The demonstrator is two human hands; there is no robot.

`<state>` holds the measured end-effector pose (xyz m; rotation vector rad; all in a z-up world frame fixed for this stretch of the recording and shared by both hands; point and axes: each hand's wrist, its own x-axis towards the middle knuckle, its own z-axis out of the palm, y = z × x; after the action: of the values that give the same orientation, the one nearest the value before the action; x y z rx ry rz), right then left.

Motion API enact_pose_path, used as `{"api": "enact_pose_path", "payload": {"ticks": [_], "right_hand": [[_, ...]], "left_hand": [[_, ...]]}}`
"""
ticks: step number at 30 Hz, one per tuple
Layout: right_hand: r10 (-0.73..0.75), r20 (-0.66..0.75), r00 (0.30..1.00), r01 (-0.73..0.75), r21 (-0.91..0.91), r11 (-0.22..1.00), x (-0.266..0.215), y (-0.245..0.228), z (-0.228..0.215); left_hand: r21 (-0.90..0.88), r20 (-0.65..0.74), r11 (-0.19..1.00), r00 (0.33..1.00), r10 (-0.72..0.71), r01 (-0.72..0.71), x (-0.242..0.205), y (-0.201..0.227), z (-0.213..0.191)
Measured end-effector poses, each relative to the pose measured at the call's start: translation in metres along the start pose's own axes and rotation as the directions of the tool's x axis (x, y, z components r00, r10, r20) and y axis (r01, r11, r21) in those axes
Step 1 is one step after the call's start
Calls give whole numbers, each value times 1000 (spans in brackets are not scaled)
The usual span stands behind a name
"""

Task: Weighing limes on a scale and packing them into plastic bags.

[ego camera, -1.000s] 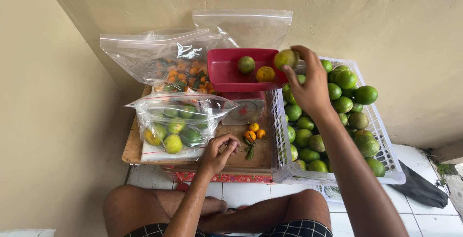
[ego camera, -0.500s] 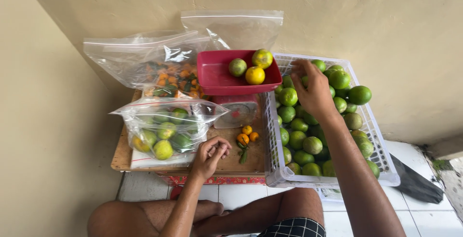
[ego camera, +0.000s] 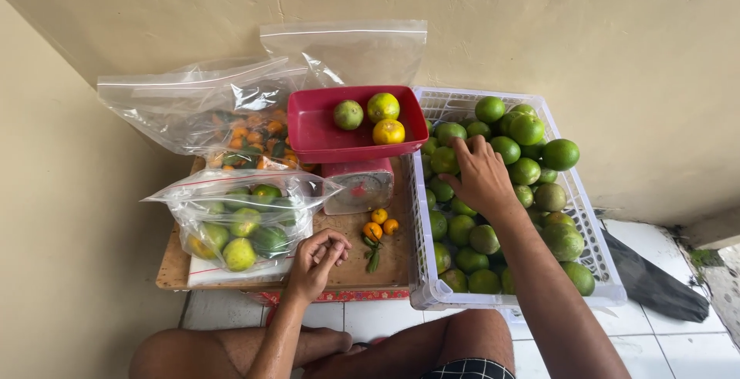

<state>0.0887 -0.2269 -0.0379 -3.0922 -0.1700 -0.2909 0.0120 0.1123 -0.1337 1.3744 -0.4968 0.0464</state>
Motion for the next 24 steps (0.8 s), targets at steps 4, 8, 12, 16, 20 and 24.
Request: {"api": "enact_pose_path", "payload": {"ticks": [4,8,12,16,20,24], "right_hand": [[15,30,999,-18,108,994,-3,4,-5],[10,-206,978,67,365,928,-8,-12,-34],[90,-481,872,222,553,803,-6,-50,-87],[-17,-530,848,341,520,783,19,-67,-92],[-59,-298,953,175,381,908,36,-83,-87],[11,-213,977,99,500,860,29,-90,-102]], "left_hand": [[0,-6,1000,1000,3,-3,-1,-3,0],[-32,-4,999,1000,9,-9,-1,-1,0],[-50,-9,999,1000,-5,5,-2,0,0],[-48,-4,999,1000,-14,14,-2,0,0],[-40,-10,999,1000,7,-7,-2,-1,0],[93,22,995,999,-29,27,-5,6,-1]]}}
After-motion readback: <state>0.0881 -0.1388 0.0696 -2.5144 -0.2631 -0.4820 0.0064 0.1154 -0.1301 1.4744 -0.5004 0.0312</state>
